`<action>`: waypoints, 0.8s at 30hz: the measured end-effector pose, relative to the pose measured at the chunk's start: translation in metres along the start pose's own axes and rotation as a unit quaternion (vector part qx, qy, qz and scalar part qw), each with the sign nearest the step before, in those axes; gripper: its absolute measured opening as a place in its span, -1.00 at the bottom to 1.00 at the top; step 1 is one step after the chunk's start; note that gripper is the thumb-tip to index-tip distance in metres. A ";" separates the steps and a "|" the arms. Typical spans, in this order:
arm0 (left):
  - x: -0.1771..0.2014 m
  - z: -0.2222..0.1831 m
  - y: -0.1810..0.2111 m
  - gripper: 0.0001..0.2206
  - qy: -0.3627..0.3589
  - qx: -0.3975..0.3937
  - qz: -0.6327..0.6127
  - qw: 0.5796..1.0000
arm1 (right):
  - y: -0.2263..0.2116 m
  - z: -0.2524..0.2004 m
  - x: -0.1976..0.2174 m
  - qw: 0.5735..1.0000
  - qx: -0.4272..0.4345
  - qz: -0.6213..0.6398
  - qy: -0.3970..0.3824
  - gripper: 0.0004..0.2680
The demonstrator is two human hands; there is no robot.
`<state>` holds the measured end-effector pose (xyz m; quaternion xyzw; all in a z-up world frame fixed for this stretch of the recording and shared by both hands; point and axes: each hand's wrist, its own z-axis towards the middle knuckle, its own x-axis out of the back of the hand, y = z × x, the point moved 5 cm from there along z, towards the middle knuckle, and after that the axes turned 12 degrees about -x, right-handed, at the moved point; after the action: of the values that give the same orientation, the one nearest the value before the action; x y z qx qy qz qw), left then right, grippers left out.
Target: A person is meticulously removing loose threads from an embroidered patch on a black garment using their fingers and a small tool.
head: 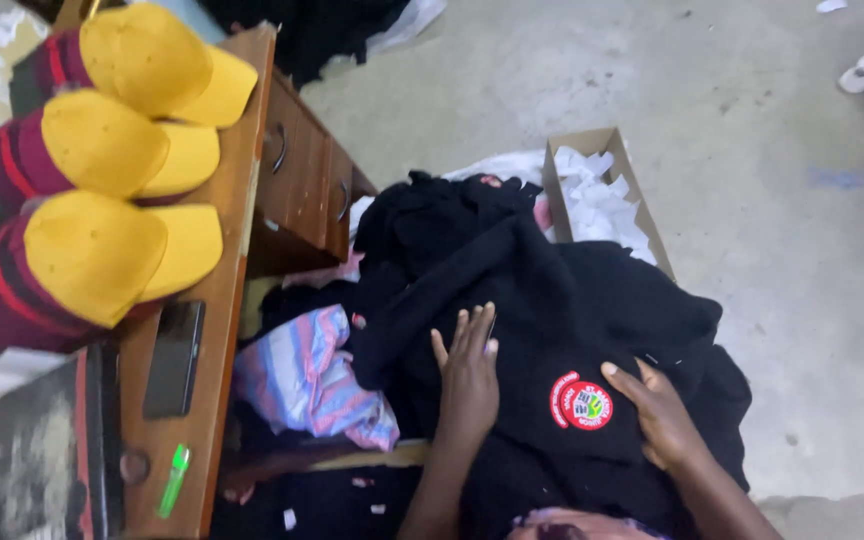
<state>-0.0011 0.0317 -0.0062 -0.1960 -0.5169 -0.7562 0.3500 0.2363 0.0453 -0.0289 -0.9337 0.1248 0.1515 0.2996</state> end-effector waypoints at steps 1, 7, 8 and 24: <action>-0.011 -0.006 -0.021 -0.58 -0.048 -0.004 0.056 0.997 | 0.004 -0.001 -0.001 0.999 0.016 -0.023 -0.018 -0.65; 0.038 -0.026 0.012 -0.86 0.010 -0.026 0.050 0.998 | -0.039 -0.041 -0.003 0.946 0.032 -0.316 -0.067 -0.52; 0.051 -0.035 0.038 -0.77 0.022 0.011 -0.050 0.998 | -0.053 -0.061 0.000 0.911 0.010 -0.401 -0.094 -0.53; 0.040 0.004 -0.099 -0.60 0.009 -0.014 -0.076 0.997 | -0.084 0.038 -0.015 0.565 0.501 -0.655 0.024 -0.31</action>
<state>-0.1006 0.0446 -0.0422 -0.1542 -0.5169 -0.7893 0.2933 0.2420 0.1367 -0.0090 -0.4629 -0.4576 -0.1950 0.7337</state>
